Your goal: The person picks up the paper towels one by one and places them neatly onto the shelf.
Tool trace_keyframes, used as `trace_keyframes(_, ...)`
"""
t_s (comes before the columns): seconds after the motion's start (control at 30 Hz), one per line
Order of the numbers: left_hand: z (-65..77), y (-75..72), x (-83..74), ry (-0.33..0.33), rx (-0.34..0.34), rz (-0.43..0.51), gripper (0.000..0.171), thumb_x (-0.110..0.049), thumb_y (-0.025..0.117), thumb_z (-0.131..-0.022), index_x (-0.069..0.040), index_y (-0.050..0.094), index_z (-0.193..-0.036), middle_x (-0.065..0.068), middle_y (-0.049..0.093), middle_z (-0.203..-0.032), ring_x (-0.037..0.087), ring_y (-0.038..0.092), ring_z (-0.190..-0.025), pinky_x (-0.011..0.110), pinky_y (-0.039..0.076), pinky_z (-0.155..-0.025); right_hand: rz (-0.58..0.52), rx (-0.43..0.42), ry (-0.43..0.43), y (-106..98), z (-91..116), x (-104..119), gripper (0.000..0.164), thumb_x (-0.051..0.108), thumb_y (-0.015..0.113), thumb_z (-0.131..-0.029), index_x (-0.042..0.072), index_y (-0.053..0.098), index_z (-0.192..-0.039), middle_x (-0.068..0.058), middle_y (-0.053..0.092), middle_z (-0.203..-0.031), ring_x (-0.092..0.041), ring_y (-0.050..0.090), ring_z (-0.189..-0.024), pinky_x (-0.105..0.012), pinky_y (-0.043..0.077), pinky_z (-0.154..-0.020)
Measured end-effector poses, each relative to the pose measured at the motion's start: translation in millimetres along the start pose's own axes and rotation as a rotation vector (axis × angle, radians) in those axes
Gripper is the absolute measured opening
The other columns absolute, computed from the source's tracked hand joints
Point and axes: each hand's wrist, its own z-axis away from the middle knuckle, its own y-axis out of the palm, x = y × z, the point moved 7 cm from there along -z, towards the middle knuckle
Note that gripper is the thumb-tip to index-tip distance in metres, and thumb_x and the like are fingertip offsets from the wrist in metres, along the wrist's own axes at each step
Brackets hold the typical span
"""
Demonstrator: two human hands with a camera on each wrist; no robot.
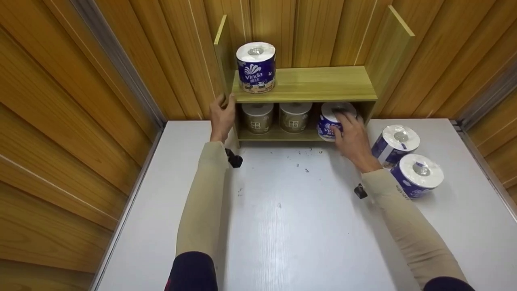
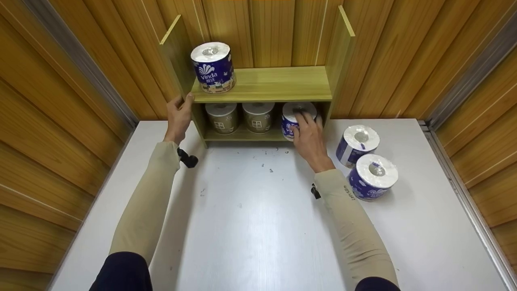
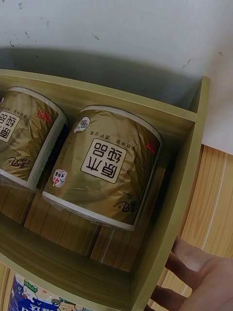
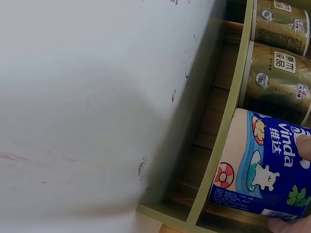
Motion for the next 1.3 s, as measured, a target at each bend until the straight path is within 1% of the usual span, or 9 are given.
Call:
trace_keyframes(0.23, -0.2, 0.8, -1.4, 0.013, 0.021, 0.002, 0.069, -0.039, 0.058, -0.11, 0.0, 0.038, -0.163, 0.019, 0.037, -0.171, 0.031, 0.044, -0.155, 0.037, 0.044, -0.123, -0.004, 0.003, -0.002, -2, -4, 1, 0.047, 0.012, 0.072, -0.101, 0.001, 0.06, -0.146, -0.025, 0.062, -0.144, -0.049, 0.057, -0.13, -0.062, 0.041, -0.112)
trace_keyframes(0.37, -0.7, -1.4, -2.1, 0.007, 0.009, 0.007, 0.068, -0.038, 0.059, -0.11, -0.001, 0.039, -0.163, 0.018, 0.037, -0.171, 0.031, 0.044, -0.154, 0.037, 0.045, -0.123, 0.007, 0.02, 0.002, -3, -6, 2, 0.05, 0.013, 0.074, -0.1, 0.002, 0.06, -0.147, -0.024, 0.06, -0.148, -0.048, 0.055, -0.136, -0.063, 0.035, -0.121)
trace_keyframes(0.47, -0.7, -2.7, -2.6, 0.017, 0.001, 0.008, 0.067, -0.037, 0.06, -0.11, -0.001, 0.04, -0.162, 0.02, 0.038, -0.17, 0.032, 0.045, -0.154, 0.038, 0.045, -0.123, 0.018, 0.026, 0.002, -4, -6, 3, 0.051, 0.014, 0.074, -0.1, 0.002, 0.06, -0.147, -0.023, 0.059, -0.151, -0.047, 0.052, -0.141, -0.062, 0.027, -0.128)
trace_keyframes(0.53, -0.9, -3.1, -2.7, 0.029, -0.006, 0.006, 0.066, -0.036, 0.059, -0.11, 0.001, 0.041, -0.162, 0.022, 0.039, -0.169, 0.033, 0.045, -0.153, 0.038, 0.045, -0.123, 0.02, 0.017, -0.002, -5, -5, 4, 0.051, 0.015, 0.075, -0.1, 0.002, 0.06, -0.147, -0.023, 0.059, -0.151, -0.047, 0.051, -0.142, -0.06, 0.025, -0.13)
trace_keyframes(0.7, 0.1, -3.0, -3.2, 0.056, -0.015, 0.0, 0.065, -0.034, 0.059, -0.11, 0.004, 0.042, -0.16, 0.024, 0.041, -0.167, 0.034, 0.045, -0.154, 0.039, 0.044, -0.123, 0.021, -0.033, -0.025, -12, 2, 7, 0.048, 0.012, 0.075, -0.099, 0.001, 0.063, -0.144, -0.022, 0.061, -0.148, -0.047, 0.049, -0.144, -0.058, 0.03, -0.129)
trace_keyframes(0.77, 1.1, -2.8, -3.1, 0.052, -0.017, -0.004, 0.064, -0.034, 0.059, -0.11, 0.003, 0.043, -0.159, 0.023, 0.041, -0.167, 0.034, 0.044, -0.154, 0.039, 0.044, -0.123, 0.03, -0.04, -0.034, -14, 7, 9, 0.047, 0.011, 0.074, -0.099, 0.001, 0.063, -0.144, -0.022, 0.061, -0.149, -0.047, 0.048, -0.146, -0.058, 0.031, -0.128)
trace_keyframes(1.0, 2.1, -3.8, -2.6, 0.062, -0.02, 0.002, 0.063, -0.033, 0.06, -0.109, 0.002, 0.045, -0.159, 0.024, 0.043, -0.166, 0.035, 0.049, -0.15, 0.04, 0.047, -0.121, 0.075, -0.012, -0.067, -9, 17, 15, 0.05, 0.012, 0.071, -0.102, 0.001, 0.06, -0.15, -0.02, 0.059, -0.155, -0.047, 0.047, -0.148, -0.058, 0.035, -0.127)
trace_keyframes(1.17, 2.0, -0.5, -0.3, 0.024, -0.003, -0.002, 0.067, -0.036, 0.06, -0.109, 0.001, 0.042, -0.161, 0.022, 0.04, -0.168, 0.033, 0.046, -0.152, 0.04, 0.046, -0.122, 0.099, -0.027, -0.087, -7, 19, 12, 0.051, 0.009, 0.071, -0.1, 0.0, 0.06, -0.149, -0.021, 0.061, -0.152, -0.046, 0.051, -0.145, -0.056, 0.038, -0.125)
trace_keyframes(1.3, 1.1, 0.5, 0.0, 0.022, -0.005, 0.001, 0.066, -0.036, 0.06, -0.109, 0.002, 0.042, -0.161, 0.023, 0.041, -0.168, 0.034, 0.045, -0.153, 0.04, 0.044, -0.123, 0.1, -0.029, -0.086, -8, 19, 11, 0.051, 0.008, 0.072, -0.099, 0.001, 0.061, -0.149, -0.021, 0.061, -0.152, -0.047, 0.052, -0.144, -0.057, 0.039, -0.124)
